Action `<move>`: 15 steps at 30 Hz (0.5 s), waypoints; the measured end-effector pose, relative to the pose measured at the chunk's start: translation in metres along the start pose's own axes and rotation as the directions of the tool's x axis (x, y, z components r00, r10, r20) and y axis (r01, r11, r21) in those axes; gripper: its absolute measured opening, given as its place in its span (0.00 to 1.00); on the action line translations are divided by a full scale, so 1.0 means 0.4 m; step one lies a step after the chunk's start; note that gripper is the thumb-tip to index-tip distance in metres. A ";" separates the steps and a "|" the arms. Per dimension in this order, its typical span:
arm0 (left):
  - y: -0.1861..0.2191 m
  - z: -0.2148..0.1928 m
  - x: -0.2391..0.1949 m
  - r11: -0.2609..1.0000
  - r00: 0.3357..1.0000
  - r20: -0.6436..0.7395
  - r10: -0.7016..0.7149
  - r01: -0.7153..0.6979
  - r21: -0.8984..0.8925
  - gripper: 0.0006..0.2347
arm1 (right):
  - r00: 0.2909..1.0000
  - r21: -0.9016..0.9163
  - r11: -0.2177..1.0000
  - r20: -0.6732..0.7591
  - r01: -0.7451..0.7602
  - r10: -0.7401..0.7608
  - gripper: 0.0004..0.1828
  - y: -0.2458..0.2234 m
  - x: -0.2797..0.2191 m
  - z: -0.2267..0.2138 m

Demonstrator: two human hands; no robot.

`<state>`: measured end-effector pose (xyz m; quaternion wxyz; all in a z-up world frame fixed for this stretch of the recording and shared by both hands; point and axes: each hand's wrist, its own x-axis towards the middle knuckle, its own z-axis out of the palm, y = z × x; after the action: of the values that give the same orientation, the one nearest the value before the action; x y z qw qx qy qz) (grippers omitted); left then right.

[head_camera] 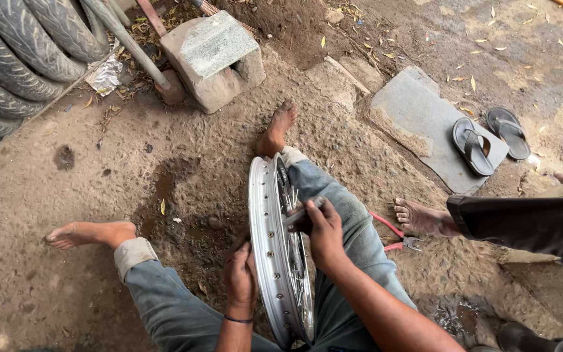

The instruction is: The person sits on the ground and uses a spoke wrench to tighten the nipples on a bicycle wheel rim. They rotate the wheel to access different spokes and continue adjusting the tension throughout the clip.

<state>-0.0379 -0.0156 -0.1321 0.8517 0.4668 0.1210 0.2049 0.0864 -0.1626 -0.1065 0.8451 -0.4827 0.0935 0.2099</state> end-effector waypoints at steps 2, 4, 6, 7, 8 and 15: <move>-0.006 -0.015 0.011 0.986 0.994 0.099 0.050 -0.065 0.153 0.21 | 0.999 0.058 0.997 0.024 0.041 -0.043 0.07 0.000 0.010 -0.030; -0.004 -0.027 0.034 0.743 0.950 0.285 0.126 -0.281 0.607 0.16 | 0.998 0.066 0.996 0.015 0.056 -0.057 0.08 0.001 0.023 -0.048; -0.018 -0.035 0.068 0.678 0.914 0.339 0.223 -0.395 0.620 0.10 | 0.999 0.022 0.999 -0.025 0.036 -0.035 0.09 -0.001 0.039 -0.059; -0.027 -0.039 0.077 0.640 0.891 0.365 0.268 -0.448 0.624 0.10 | 0.999 0.004 1.000 -0.025 0.027 -0.027 0.09 0.003 0.037 -0.062; -0.034 -0.043 0.076 0.659 0.918 0.309 0.249 -0.394 0.640 0.10 | 1.000 -0.012 1.000 -0.021 0.018 -0.018 0.08 0.008 0.039 -0.062; -0.048 -0.014 0.058 0.718 0.944 0.161 0.287 -0.323 0.616 0.09 | 0.995 -0.143 0.986 0.065 0.084 -0.076 0.13 0.058 0.047 -0.072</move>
<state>-0.0151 -0.0099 -0.1516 0.6011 0.7452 0.0816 0.2767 0.0942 -0.1718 -0.1461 0.8176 -0.5402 0.0334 0.1964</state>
